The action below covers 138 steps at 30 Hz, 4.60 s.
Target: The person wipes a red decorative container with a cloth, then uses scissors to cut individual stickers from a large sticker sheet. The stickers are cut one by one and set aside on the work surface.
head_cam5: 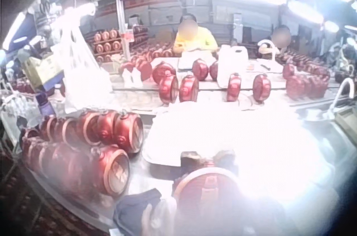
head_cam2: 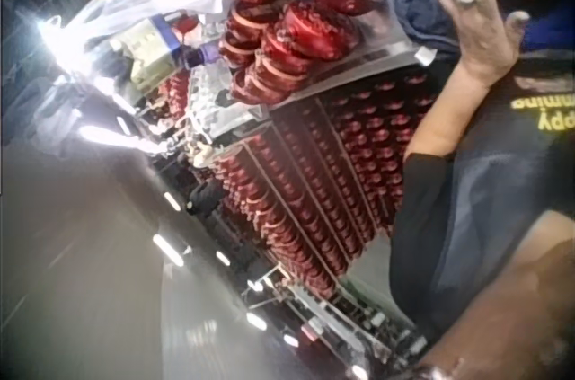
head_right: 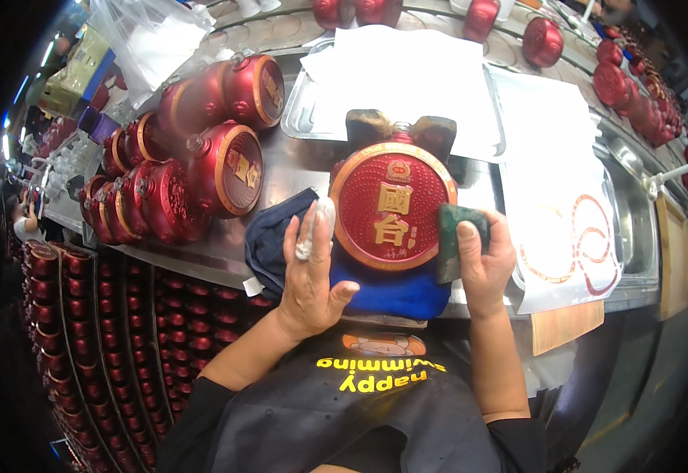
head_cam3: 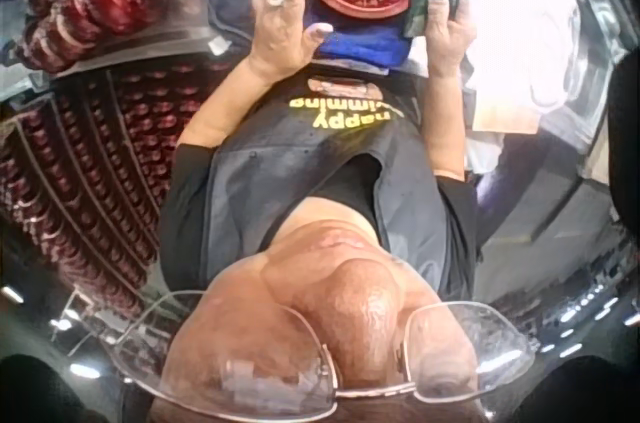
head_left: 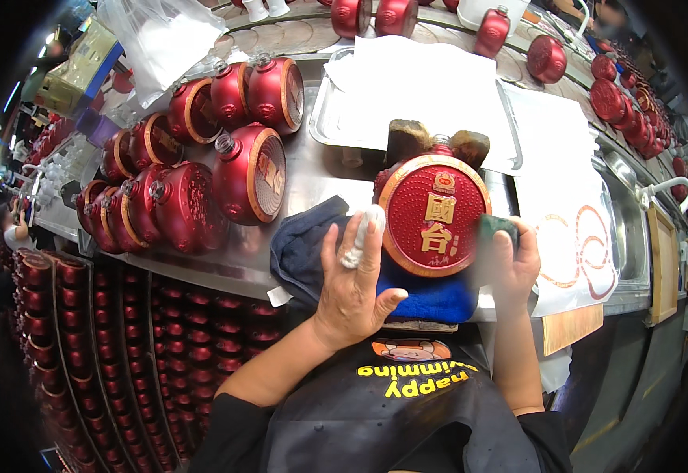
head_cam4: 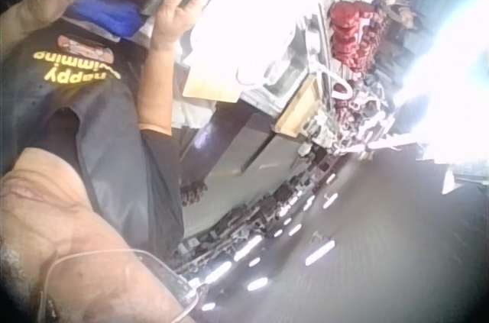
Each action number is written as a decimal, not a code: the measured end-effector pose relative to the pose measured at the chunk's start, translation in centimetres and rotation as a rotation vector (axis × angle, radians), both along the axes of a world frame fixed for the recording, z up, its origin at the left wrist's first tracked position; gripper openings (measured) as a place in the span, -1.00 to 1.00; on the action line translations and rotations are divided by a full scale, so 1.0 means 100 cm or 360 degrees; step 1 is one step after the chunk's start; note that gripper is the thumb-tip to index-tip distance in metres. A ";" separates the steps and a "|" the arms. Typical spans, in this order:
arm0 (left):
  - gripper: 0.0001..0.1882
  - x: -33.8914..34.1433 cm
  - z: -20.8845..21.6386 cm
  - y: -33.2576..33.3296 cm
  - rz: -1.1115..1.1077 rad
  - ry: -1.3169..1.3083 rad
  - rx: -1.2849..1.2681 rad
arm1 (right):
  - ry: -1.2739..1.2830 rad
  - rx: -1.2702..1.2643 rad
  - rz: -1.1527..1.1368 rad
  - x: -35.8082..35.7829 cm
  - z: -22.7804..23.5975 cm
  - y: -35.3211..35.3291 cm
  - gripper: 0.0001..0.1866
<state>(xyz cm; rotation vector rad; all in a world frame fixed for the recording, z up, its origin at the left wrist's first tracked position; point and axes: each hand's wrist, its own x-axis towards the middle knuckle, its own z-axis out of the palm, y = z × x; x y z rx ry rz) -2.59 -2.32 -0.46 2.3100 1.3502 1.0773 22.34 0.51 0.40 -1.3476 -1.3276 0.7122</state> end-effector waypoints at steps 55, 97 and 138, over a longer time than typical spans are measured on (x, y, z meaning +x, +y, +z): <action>-0.74 0.024 0.102 0.074 -0.0359 0.0772 0.0550 | 0.0634 0.0183 0.0007 0.015 0.029 -0.019 -0.75; -0.73 0.021 0.100 0.040 -0.0375 0.0866 0.0435 | 0.0210 -0.0087 0.0198 -0.021 0.024 -0.003 -0.76; -0.70 0.040 0.105 0.055 -0.0878 0.0712 0.0351 | -0.0204 0.0132 0.0574 0.007 0.008 -0.037 -0.84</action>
